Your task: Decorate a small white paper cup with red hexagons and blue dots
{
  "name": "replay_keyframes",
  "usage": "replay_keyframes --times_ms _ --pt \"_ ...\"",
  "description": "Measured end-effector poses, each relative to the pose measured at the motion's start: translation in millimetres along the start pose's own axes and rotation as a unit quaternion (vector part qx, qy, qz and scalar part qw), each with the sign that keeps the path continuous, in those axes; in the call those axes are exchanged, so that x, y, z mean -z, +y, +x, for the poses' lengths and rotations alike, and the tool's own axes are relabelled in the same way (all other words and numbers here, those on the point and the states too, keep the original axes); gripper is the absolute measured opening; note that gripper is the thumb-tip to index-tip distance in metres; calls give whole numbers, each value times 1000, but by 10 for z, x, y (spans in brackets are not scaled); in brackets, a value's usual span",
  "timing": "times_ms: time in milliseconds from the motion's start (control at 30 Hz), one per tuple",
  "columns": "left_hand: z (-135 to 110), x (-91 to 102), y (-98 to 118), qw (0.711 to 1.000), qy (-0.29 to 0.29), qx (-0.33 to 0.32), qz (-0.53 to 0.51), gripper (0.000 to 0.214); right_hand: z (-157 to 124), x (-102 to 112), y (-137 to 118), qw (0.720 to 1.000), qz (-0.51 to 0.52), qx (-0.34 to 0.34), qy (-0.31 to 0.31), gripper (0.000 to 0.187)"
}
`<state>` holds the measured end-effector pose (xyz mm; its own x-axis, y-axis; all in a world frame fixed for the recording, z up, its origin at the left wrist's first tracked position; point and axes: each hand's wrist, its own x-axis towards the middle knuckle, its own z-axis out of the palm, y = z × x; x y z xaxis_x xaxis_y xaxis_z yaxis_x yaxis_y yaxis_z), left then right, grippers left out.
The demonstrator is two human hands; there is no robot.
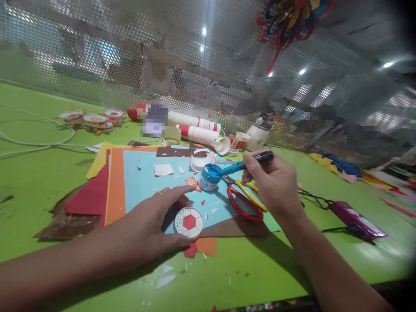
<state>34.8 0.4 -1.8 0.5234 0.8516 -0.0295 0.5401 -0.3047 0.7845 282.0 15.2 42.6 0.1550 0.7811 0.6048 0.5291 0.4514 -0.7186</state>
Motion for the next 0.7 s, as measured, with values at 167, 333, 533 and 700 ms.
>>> replay_keyframes --times_ms 167,333,533,700 --pt "-16 8 19 1000 -1 -3 7 78 28 78 -36 1000 -13 14 5 18" --pt "-19 11 26 1000 0 0 15 77 54 125 -83 999 3 23 36 15" --pt "-17 13 -4 1000 -1 1 9 77 -10 69 -112 998 -31 45 -21 10" --pt "-16 14 18 1000 3 -5 15 77 12 145 -137 996 -59 65 -26 7"
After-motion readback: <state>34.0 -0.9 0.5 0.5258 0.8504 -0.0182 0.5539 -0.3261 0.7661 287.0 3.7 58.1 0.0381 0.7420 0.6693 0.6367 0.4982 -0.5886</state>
